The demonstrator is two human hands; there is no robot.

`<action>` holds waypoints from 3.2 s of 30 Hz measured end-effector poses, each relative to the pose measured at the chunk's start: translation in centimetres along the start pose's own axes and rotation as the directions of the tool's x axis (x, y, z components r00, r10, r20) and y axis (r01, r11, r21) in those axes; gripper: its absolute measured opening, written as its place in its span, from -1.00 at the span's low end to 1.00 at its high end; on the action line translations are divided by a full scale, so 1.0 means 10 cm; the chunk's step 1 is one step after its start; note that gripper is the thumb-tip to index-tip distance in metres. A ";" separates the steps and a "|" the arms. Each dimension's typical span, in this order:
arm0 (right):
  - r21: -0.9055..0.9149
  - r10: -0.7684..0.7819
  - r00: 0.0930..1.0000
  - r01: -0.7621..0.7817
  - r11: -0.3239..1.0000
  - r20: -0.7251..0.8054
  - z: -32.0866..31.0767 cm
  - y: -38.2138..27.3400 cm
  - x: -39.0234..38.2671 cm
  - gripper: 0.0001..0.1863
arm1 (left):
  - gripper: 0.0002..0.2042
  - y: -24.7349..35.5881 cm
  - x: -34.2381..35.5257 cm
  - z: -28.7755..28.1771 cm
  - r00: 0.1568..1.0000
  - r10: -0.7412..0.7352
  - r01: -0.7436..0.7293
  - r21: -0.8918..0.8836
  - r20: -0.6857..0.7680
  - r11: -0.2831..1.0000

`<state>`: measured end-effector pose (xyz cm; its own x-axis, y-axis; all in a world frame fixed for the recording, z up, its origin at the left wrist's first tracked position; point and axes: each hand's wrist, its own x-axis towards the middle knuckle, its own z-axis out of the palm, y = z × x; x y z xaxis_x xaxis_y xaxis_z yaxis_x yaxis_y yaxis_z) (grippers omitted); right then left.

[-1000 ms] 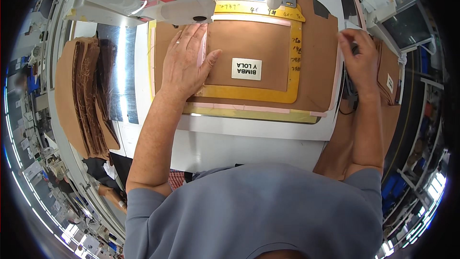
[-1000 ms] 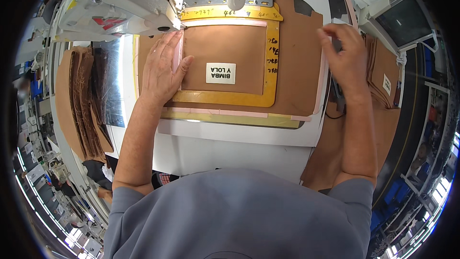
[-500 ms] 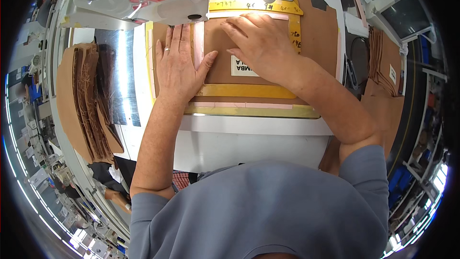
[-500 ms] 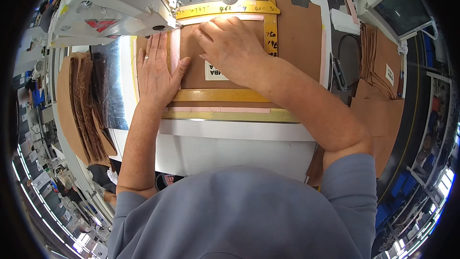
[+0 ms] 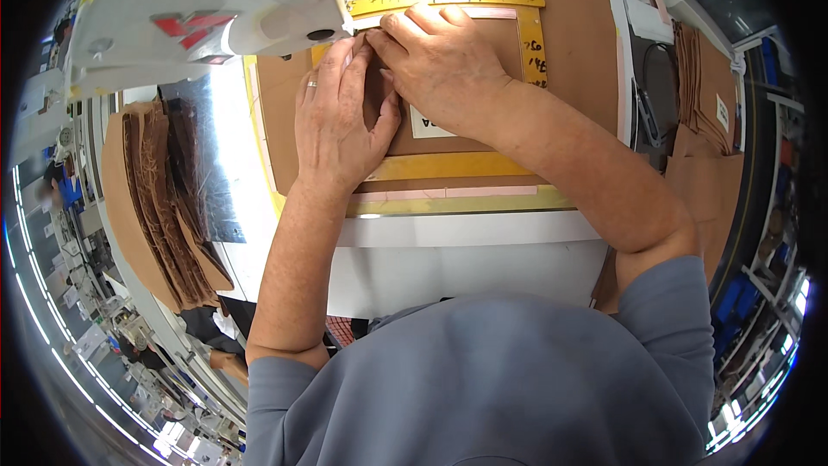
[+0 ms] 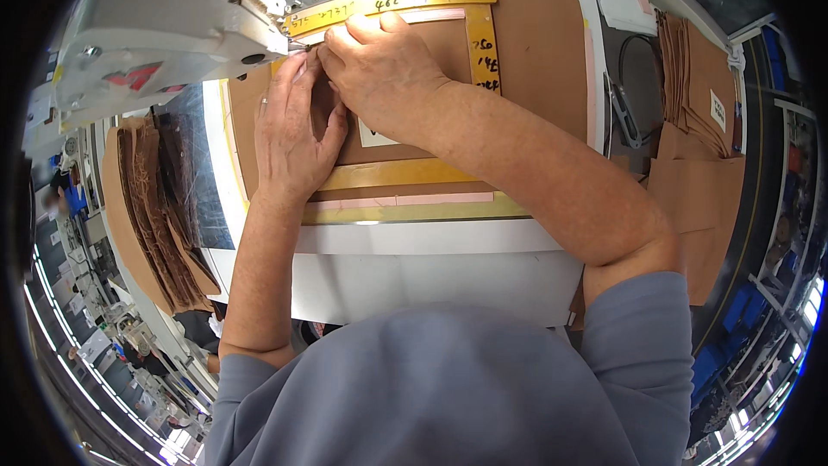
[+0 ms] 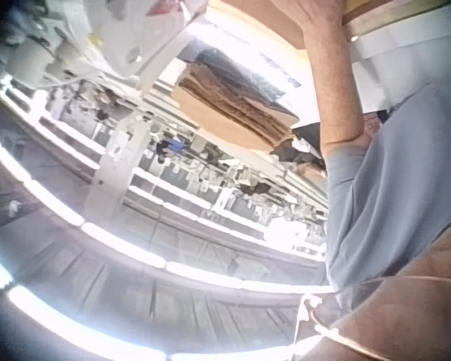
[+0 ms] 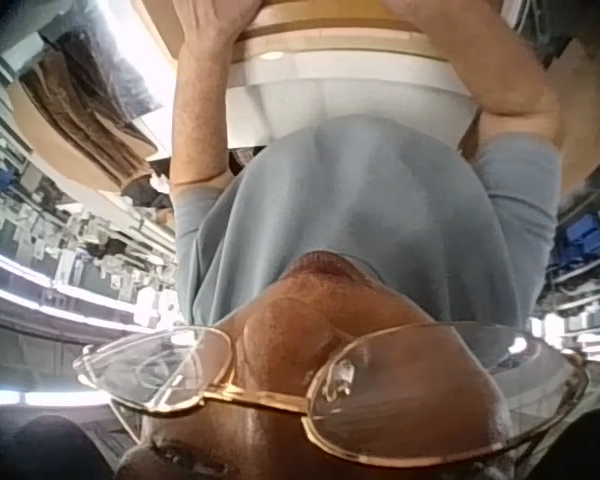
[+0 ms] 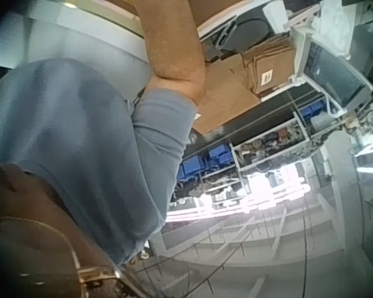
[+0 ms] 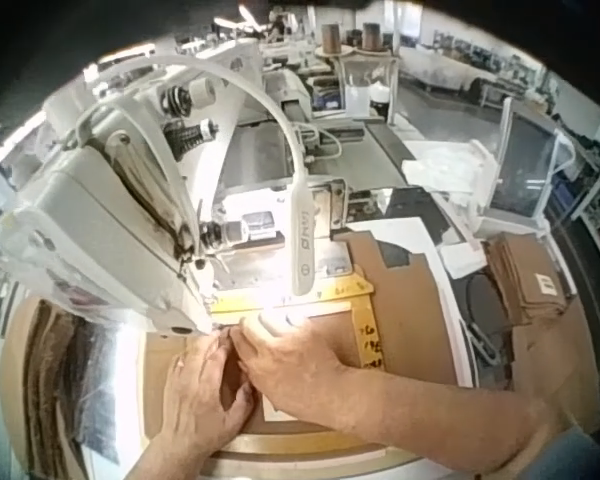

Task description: Operating an industrial sewing machine to attach labels to leather pieces.

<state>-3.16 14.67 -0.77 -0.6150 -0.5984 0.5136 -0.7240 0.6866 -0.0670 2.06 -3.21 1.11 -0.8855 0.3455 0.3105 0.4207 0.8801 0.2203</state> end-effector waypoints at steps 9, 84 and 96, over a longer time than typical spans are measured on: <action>-0.017 0.012 1.000 -0.012 1.000 -0.014 0.02 -0.01 -0.02 -0.74 | -0.40 0.01 0.00 0.03 1.000 -0.026 0.026 0.006 0.008 1.000; -0.082 0.170 0.973 -0.159 0.984 0.157 -0.60 0.23 -0.43 -0.41 | -0.44 -0.11 0.07 -0.21 0.988 0.074 -0.089 0.107 0.135 0.990; -0.061 0.160 0.976 -0.153 0.986 0.147 -0.52 0.17 -0.38 -0.39 | -0.44 -0.25 0.00 -0.25 0.991 0.044 -0.064 0.154 0.130 0.986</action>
<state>-0.42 20.23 1.67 -0.7622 -0.5349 0.3647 -0.6012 0.7937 -0.0924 1.49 -6.24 2.87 -0.8844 0.4229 0.1973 0.4408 0.8959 0.0555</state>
